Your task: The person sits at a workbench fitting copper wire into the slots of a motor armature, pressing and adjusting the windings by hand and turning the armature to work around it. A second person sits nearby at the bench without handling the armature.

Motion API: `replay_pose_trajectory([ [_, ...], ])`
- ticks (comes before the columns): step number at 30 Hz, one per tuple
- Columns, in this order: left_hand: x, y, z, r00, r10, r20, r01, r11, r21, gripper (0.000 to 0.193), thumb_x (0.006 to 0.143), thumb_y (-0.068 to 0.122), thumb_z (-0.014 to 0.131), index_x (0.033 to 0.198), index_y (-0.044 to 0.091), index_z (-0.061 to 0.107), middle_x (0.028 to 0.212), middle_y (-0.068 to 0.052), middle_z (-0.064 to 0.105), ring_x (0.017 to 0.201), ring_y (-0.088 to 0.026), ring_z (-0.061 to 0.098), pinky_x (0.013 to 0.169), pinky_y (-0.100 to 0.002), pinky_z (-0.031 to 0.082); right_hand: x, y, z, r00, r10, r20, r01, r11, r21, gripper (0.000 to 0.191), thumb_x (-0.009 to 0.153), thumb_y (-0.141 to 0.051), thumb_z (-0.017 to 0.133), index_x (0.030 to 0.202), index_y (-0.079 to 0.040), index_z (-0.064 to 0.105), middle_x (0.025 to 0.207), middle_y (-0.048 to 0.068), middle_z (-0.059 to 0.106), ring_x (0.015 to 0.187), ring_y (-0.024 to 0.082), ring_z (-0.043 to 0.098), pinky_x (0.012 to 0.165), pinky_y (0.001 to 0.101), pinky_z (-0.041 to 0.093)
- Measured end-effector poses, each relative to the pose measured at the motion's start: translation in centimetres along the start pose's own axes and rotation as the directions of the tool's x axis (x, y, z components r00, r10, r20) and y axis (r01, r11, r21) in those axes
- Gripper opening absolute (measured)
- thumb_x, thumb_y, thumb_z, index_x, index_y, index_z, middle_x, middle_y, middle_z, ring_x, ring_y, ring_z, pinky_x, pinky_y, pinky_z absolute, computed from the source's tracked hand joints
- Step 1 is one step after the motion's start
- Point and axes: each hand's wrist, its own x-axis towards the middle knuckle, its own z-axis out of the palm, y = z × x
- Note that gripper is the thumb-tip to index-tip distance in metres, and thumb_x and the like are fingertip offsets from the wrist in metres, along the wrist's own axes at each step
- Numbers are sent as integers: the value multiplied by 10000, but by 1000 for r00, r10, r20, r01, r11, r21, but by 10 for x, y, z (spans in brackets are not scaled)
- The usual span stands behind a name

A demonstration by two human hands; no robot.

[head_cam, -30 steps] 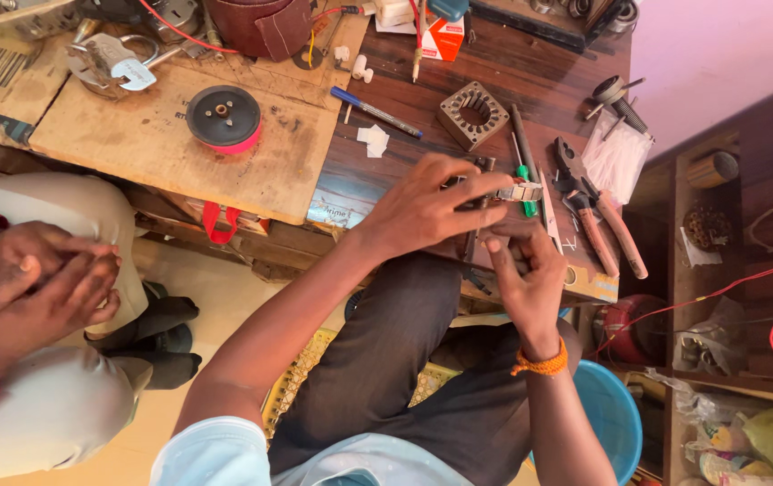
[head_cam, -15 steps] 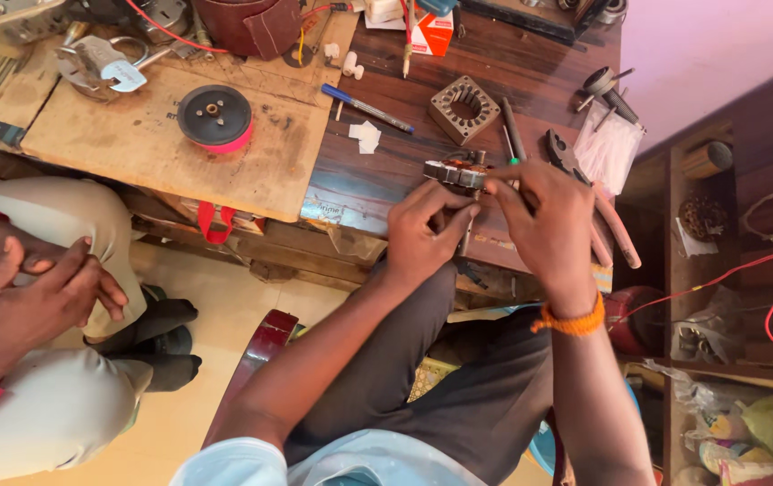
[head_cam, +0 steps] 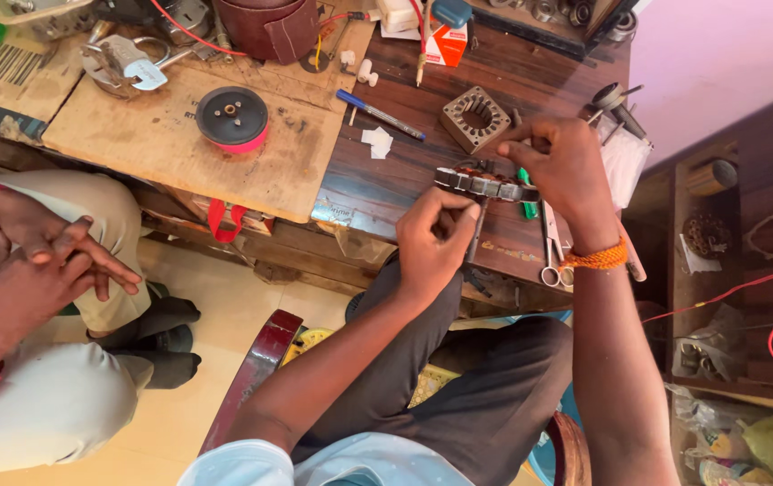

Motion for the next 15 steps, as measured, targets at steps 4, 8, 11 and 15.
replay_pose_trajectory([
  [4, 37, 10, -23, 724, 592, 354, -688, 656, 311, 545, 857, 108, 791, 1337, 145, 533, 1139, -33, 703, 1005, -265, 620, 901, -419, 501, -8, 11, -3, 1000, 17, -13, -16, 996, 88, 135, 911, -100, 781, 981, 13, 760, 672, -12, 599, 613, 19, 479, 534, 246, 368],
  [8, 72, -1, -28, 667, 439, 602, -683, 684, 258, 814, 895, 184, 851, 1574, 259, 408, 1154, 59, 696, 1012, -235, 599, 940, -394, 520, -30, 7, -11, 994, 2, -107, 7, 996, 88, 143, 949, -92, 781, 992, 41, 752, 737, -28, 662, 665, -2, 524, 579, 191, 410],
  [11, 74, -10, -29, 691, 408, 597, -590, 796, 138, 850, 884, 151, 849, 1588, 260, 385, 1240, 92, 718, 1001, -214, 605, 946, -354, 538, -58, -4, -15, 977, 204, -60, -170, 920, 352, 101, 934, -78, 767, 980, 12, 761, 728, -94, 614, 670, -24, 482, 587, 190, 359],
  [15, 68, -14, -29, 788, 276, 550, -170, 956, -237, 862, 926, 74, 806, 1622, 260, 334, 1570, 64, 520, 1224, -177, 706, 1125, -332, 537, -85, -17, -1, 966, 221, -134, -185, 953, 238, 105, 920, -68, 801, 983, 1, 752, 656, -96, 358, 614, 23, 290, 536, 254, 206],
])
